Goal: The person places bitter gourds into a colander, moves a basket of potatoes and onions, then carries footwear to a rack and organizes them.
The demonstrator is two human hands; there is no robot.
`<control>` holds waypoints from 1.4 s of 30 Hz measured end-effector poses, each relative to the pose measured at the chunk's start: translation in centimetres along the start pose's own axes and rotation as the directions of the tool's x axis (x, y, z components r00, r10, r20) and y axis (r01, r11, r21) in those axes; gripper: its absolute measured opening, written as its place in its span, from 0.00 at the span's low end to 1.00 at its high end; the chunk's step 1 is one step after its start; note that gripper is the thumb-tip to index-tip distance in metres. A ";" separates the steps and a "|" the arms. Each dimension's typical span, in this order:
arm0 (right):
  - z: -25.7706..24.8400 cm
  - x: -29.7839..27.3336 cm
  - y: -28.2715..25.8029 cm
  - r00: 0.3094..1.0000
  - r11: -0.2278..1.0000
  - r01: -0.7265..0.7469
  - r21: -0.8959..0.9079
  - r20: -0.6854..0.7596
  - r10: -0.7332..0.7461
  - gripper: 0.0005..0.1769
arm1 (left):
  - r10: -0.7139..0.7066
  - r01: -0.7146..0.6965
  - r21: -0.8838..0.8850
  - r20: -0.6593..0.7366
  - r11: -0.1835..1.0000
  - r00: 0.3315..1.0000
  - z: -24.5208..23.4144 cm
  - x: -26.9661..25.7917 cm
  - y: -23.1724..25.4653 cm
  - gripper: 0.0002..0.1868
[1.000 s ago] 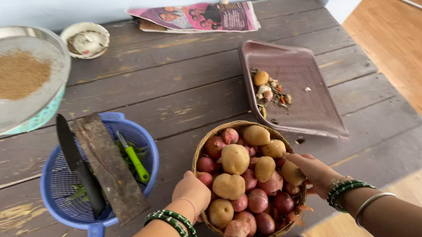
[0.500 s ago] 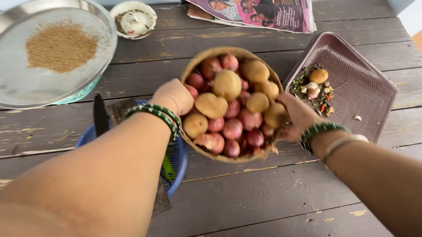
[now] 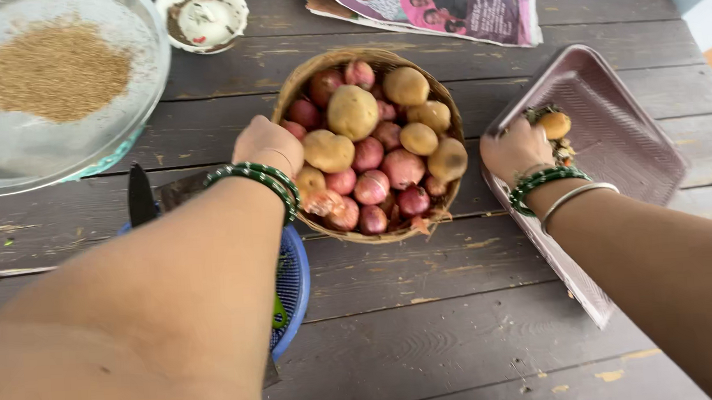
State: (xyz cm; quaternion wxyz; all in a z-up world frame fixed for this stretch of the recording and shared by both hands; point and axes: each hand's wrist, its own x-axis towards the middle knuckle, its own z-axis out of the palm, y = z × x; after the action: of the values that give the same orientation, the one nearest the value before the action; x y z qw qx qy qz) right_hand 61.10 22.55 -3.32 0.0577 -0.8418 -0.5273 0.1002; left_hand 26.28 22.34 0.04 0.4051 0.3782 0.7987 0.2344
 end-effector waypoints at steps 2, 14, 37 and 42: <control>1.8 0.1 1.2 0.989 0.990 0.070 -0.119 0.135 -0.054 0.37 | -0.032 0.031 -0.024 -0.040 0.999 0.999 0.6 -0.5 0.3 0.13; -2.3 -17.2 13.0 0.955 0.942 0.283 -0.178 0.138 -0.261 0.20 | 0.649 -0.654 0.021 -0.149 0.756 0.746 6.8 -10.1 0.4 0.30; 0.4 -19.1 16.4 0.552 -0.198 -0.607 0.769 0.588 0.592 0.20 | 0.318 -0.494 0.275 0.497 0.825 0.807 13.9 -17.0 -3.8 0.27; -1.9 -25.1 15.5 0.675 0.036 -0.679 0.733 0.604 0.425 0.39 | 0.279 -0.502 0.284 0.567 0.817 0.775 12.8 -19.2 -4.6 0.27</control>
State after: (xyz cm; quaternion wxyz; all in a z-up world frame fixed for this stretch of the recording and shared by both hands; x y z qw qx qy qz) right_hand 64.45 -6.79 -1.89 0.4285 -0.7590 0.0028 0.4902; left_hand 42.33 5.13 -1.27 0.4475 0.6650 0.5972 0.0314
